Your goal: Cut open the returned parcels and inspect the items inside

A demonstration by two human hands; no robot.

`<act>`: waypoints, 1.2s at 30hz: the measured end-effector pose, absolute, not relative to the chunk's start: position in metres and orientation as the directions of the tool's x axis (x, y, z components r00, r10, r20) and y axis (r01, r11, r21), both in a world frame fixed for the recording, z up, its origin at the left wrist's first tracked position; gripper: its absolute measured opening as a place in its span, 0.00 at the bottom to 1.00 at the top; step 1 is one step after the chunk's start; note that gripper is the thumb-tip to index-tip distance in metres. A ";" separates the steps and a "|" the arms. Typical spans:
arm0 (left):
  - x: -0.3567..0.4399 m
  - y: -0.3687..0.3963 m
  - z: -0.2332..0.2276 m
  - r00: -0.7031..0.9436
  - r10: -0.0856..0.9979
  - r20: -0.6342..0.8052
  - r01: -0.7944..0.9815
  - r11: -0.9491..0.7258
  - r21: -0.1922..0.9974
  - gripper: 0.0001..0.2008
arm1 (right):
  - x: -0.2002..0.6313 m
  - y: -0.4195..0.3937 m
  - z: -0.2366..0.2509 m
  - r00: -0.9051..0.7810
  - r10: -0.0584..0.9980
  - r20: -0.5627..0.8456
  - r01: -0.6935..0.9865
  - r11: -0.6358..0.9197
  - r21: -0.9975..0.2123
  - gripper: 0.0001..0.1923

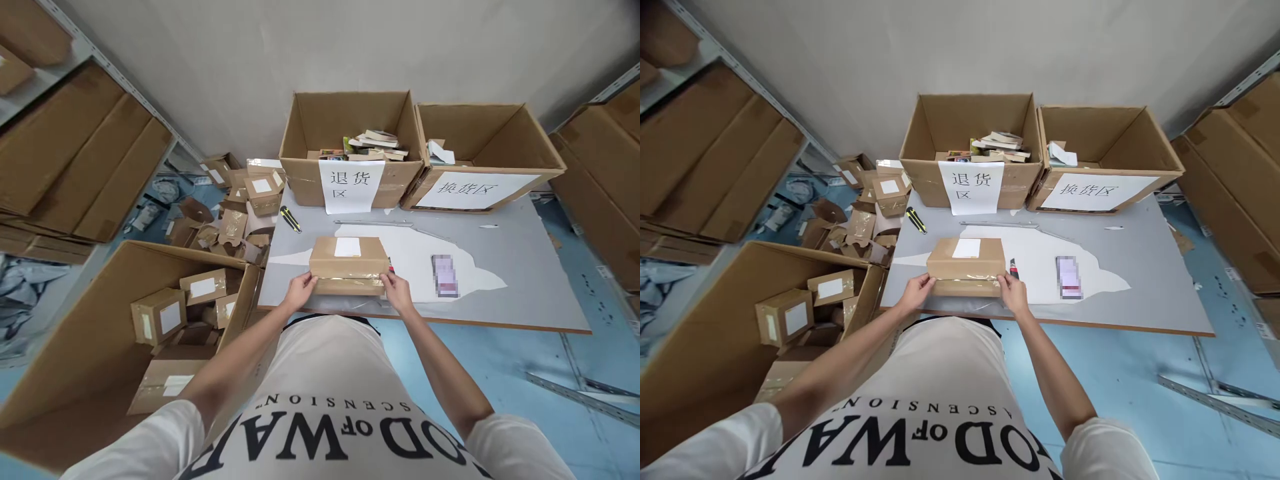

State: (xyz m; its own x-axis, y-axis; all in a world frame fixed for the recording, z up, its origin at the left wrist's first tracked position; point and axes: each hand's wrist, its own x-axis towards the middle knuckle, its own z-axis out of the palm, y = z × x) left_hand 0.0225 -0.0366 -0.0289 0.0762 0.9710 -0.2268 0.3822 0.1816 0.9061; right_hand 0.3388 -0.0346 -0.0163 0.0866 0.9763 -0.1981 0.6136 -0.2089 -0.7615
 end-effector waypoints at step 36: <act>0.018 -0.034 -0.053 -0.178 0.942 -0.284 0.087 0.303 0.949 0.28 | 0.354 -0.023 -0.063 0.173 0.955 -0.240 0.302 -0.284 -0.910 0.31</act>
